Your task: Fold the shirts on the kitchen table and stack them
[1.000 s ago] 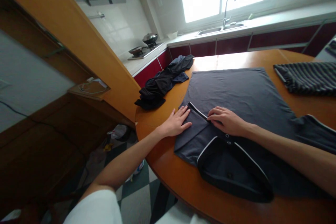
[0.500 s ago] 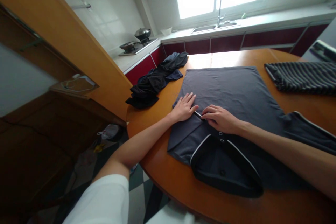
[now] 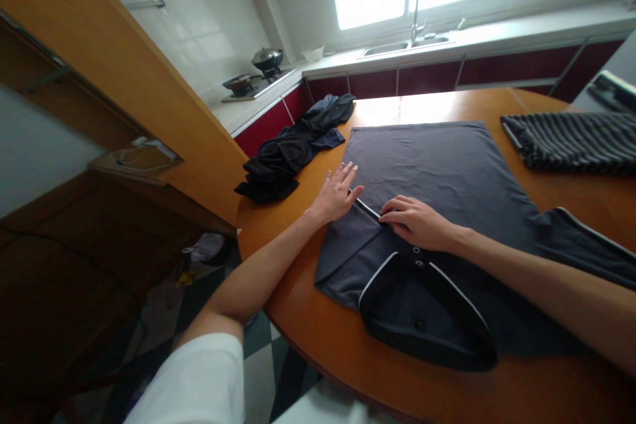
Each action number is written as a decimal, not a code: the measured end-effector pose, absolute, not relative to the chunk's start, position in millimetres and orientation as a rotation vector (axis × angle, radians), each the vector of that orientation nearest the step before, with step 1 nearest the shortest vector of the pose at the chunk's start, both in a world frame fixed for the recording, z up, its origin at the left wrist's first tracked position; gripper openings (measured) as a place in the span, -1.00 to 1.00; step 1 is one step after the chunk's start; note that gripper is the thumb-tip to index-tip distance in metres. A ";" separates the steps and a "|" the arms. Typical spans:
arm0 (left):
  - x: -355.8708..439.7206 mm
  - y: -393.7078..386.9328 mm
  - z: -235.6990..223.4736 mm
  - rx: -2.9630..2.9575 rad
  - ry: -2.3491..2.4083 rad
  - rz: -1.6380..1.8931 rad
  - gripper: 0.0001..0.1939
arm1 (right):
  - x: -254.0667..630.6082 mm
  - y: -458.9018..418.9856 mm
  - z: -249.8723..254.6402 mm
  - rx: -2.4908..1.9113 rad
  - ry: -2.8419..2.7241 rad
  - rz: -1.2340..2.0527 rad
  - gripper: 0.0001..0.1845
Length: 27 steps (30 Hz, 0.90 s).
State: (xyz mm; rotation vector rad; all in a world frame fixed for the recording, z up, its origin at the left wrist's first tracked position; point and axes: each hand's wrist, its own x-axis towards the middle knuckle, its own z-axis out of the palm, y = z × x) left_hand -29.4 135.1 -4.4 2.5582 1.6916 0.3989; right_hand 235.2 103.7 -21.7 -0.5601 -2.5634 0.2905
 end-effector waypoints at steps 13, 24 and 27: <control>-73.7 163.2 3.5 2.366 1.855 0.673 -0.36 | 235.7 103.4 -20.9 -0.565 -2.565 0.298 -0.65; -66.1 160.5 -13.0 2.440 1.701 0.510 -0.54 | 235.2 103.1 -21.2 -0.561 -2.545 0.292 -0.66; -64.8 161.3 -12.1 2.434 1.695 0.617 -0.80 | 235.4 103.0 -21.0 -0.564 -2.557 0.296 -0.66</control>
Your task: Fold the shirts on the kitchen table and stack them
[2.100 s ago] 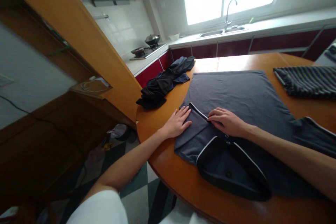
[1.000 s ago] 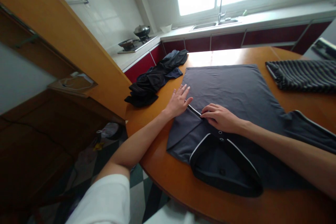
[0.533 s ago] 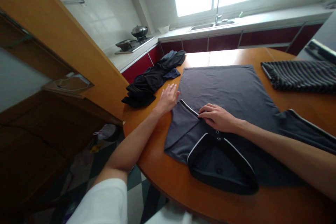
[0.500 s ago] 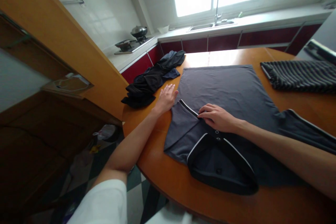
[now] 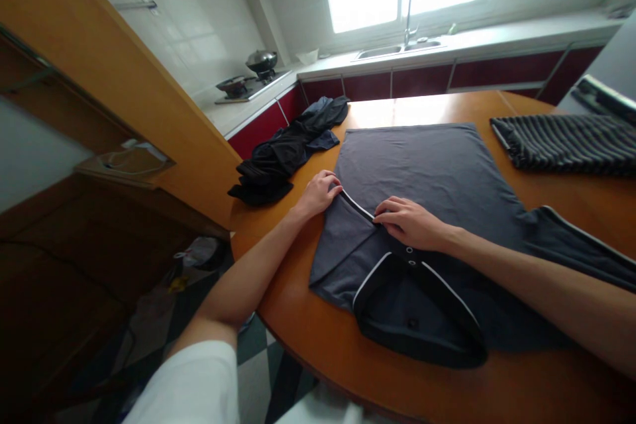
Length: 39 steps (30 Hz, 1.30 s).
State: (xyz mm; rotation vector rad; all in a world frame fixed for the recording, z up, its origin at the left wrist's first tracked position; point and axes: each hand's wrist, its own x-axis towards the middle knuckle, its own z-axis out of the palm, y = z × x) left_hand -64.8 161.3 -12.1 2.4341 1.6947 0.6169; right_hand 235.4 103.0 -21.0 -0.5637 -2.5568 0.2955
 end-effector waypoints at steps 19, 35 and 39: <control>-57.8 156.5 -6.3 2.281 1.657 0.600 -0.73 | 235.0 102.5 -19.1 -0.582 -2.559 0.288 -0.65; -59.2 154.0 -2.4 2.331 1.556 0.641 -0.75 | 235.3 103.8 -20.9 -0.580 -2.570 0.291 -0.67; -56.7 148.4 4.2 2.441 1.581 0.652 -0.82 | 235.7 103.7 -20.7 -0.582 -2.572 0.294 -0.66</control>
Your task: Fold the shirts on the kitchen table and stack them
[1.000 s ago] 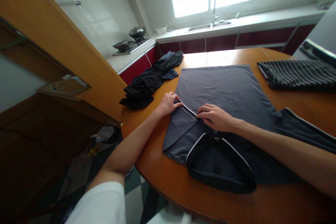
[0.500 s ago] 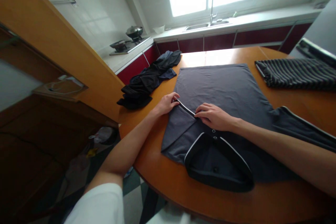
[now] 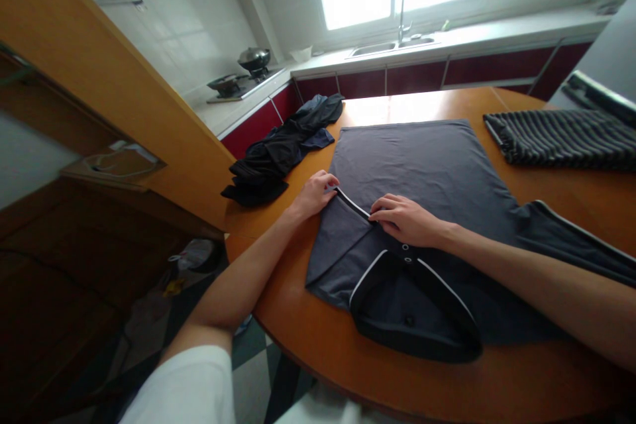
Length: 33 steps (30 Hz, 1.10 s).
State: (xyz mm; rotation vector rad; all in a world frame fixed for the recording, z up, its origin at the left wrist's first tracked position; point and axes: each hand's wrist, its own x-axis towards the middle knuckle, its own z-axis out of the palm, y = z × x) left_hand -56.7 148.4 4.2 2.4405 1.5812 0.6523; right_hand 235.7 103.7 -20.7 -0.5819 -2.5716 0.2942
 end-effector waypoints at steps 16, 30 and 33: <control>-18.8 122.7 -15.9 2.514 1.580 0.018 -0.30 | 235.2 103.3 -20.0 -0.581 -2.582 0.264 -0.66; -18.8 123.8 -13.1 2.502 1.575 0.048 -0.32 | 235.6 103.4 -19.8 -0.581 -2.568 0.300 -0.65; -19.6 124.7 -14.6 2.497 1.568 0.083 -0.34 | 235.7 102.7 -19.0 -0.585 -2.563 0.308 -0.65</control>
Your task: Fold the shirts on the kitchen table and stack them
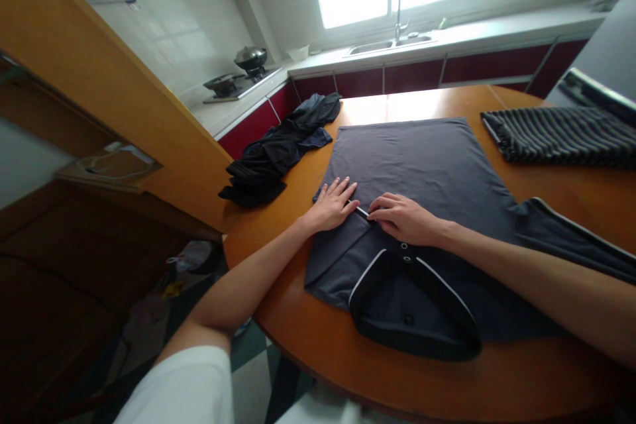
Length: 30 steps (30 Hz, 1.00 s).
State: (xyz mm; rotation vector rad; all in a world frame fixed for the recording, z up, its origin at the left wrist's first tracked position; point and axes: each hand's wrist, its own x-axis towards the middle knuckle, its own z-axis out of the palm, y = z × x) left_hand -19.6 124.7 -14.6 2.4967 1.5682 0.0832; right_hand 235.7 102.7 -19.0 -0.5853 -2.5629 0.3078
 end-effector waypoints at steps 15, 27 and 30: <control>-22.1 129.1 -19.8 2.544 1.556 0.085 -0.34 | 230.7 105.9 -20.2 -0.607 -2.500 0.409 -0.62; -26.4 137.8 -23.0 2.625 1.605 0.044 -0.34 | 298.6 94.2 74.7 -0.934 -1.935 0.662 -0.71; -28.8 141.6 -28.1 2.651 1.616 0.059 -0.34 | 348.4 87.8 77.5 -1.145 -1.838 0.577 -0.73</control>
